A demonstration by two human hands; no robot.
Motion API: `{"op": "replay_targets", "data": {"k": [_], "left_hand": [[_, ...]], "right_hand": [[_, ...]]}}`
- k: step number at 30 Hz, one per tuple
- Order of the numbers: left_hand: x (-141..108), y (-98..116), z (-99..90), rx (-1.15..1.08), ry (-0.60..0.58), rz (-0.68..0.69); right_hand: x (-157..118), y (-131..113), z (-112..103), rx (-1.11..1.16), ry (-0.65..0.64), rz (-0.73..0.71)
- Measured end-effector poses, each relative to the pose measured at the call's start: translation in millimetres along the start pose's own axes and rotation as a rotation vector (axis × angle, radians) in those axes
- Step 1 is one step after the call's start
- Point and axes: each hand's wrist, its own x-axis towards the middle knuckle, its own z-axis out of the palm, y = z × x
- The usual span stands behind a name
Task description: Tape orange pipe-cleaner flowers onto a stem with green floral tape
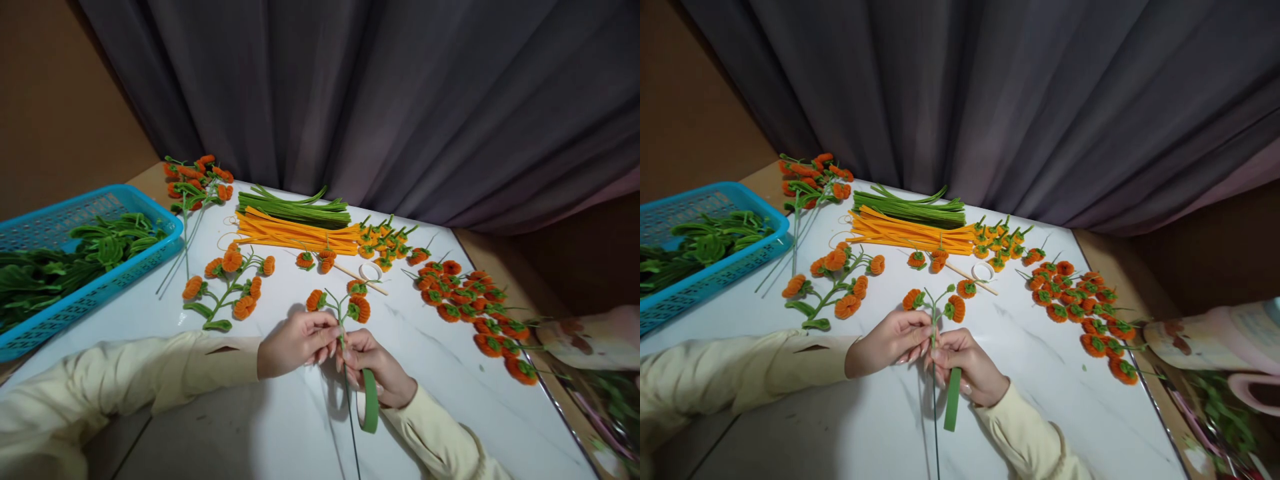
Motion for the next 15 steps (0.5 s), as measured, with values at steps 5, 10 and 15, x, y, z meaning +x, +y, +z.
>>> {"op": "replay_targets", "data": {"k": [5, 10, 15], "left_hand": [[-1, -2, -4.3, -0.001, -0.029, 0.007], [-1, -1, -8.5, 0.015, -0.027, -0.013], [0, 0, -7.9, 0.058, 0.011, -0.007]], "right_hand": [[1, -3, 2, 0.039, -0.001, -0.021], [2, 3, -6, -0.031, -0.002, -0.039], [0, 5, -9, -0.055, -0.034, -0.01]]}}
